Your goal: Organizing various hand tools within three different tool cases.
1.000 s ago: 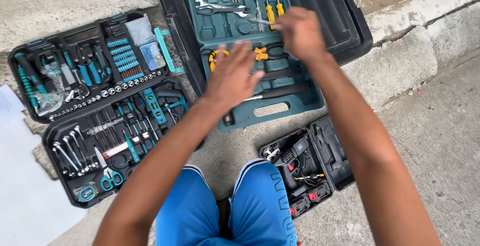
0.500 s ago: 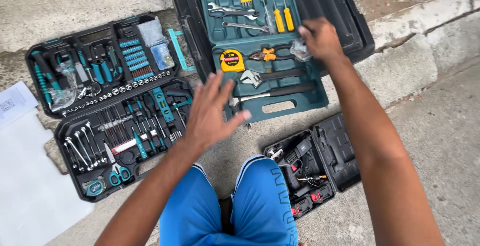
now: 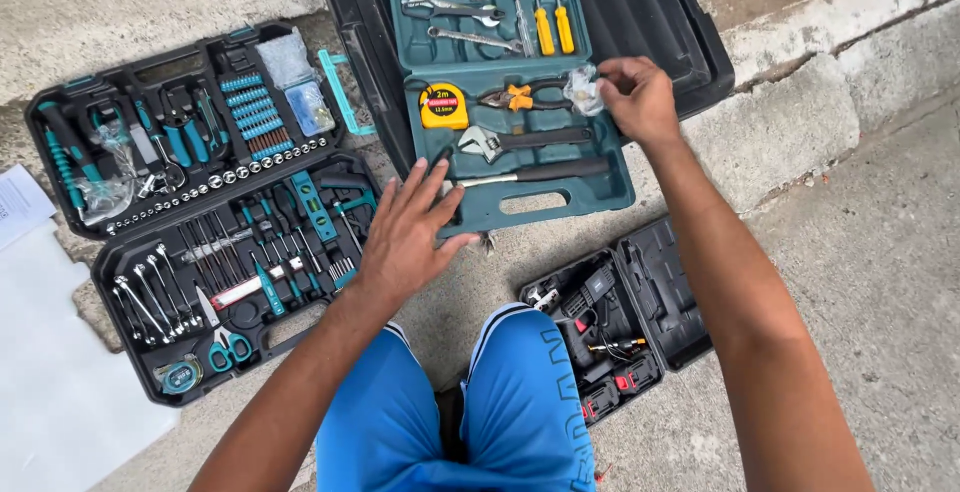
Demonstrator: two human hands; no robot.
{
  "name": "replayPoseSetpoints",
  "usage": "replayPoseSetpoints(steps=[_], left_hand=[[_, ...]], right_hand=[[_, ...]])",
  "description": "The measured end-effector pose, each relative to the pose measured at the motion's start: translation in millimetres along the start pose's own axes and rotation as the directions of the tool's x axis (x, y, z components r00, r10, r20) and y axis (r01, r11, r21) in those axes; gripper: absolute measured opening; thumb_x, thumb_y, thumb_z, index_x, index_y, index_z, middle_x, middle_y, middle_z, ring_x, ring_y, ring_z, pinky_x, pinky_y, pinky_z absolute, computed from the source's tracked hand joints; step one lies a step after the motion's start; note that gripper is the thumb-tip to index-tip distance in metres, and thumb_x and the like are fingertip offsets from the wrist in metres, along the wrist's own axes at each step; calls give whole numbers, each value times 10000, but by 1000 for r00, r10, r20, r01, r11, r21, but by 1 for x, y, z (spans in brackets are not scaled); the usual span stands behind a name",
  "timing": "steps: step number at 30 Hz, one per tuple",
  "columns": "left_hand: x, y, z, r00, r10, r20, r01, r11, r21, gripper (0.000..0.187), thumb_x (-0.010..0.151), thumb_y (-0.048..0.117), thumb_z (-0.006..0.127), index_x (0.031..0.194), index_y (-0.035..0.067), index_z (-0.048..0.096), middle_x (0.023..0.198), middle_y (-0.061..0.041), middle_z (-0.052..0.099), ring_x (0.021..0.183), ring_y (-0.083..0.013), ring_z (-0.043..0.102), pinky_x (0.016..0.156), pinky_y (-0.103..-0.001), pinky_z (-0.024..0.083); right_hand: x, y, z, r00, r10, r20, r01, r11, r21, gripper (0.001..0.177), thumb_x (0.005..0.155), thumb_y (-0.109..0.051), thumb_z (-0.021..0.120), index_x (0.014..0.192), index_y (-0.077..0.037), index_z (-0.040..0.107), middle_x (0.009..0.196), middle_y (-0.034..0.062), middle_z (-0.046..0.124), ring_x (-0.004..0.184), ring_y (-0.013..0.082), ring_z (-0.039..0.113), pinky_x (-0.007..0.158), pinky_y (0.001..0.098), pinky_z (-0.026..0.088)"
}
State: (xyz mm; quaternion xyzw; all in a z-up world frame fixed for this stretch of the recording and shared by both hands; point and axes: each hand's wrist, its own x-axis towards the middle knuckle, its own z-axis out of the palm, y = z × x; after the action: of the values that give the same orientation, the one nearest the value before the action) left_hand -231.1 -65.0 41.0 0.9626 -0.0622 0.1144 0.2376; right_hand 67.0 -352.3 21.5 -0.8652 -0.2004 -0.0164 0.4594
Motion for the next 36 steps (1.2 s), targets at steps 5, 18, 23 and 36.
replayPoseSetpoints(steps=[5, 18, 23, 36], left_hand=[[0, -9, 9, 999, 39, 17, -40, 998, 47, 690, 883, 523, 708, 1402, 80, 606, 1599, -140, 387, 1504, -377, 294, 1185, -572, 289], [-27, 4, 2, 979, 30, -200, -39, 998, -41, 822, 855, 432, 799, 1473, -11, 485, 1605, -275, 338, 1471, -440, 378, 1170, -568, 368], [-55, -5, 68, 737, -651, 181, 463, 291, -837, 700, 874, 407, 763, 1406, 43, 492, 1194, -293, 633, 1025, -419, 679, 806, -490, 574], [-37, 5, 67, 715, -613, 336, 348, -104, -932, 573, 999, 548, 447, 1347, 98, 514, 1249, -102, 643, 1195, -304, 682, 921, -459, 582]], right_hand=[[-24, -29, 2, 942, -309, 129, 332, 908, -255, 244, 952, -162, 831, 1184, -96, 790, 1052, 110, 677, 980, 263, 684, 876, 382, 550], [-9, 6, 4, 1000, -16, -8, 16, 999, 45, 385, 1046, -358, 674, 1272, -49, 716, 1217, 107, 681, 1125, 172, 653, 972, 337, 522], [-25, 15, 17, 1000, -24, -4, 24, 1000, 7, 444, 1075, -340, 611, 1309, 34, 665, 1175, 168, 752, 1101, 175, 681, 974, 316, 504], [-87, -41, 33, 979, 150, -137, -169, 976, -137, 572, 914, -327, 751, 1356, 15, 628, 1081, 198, 700, 957, 255, 677, 859, 345, 535]])
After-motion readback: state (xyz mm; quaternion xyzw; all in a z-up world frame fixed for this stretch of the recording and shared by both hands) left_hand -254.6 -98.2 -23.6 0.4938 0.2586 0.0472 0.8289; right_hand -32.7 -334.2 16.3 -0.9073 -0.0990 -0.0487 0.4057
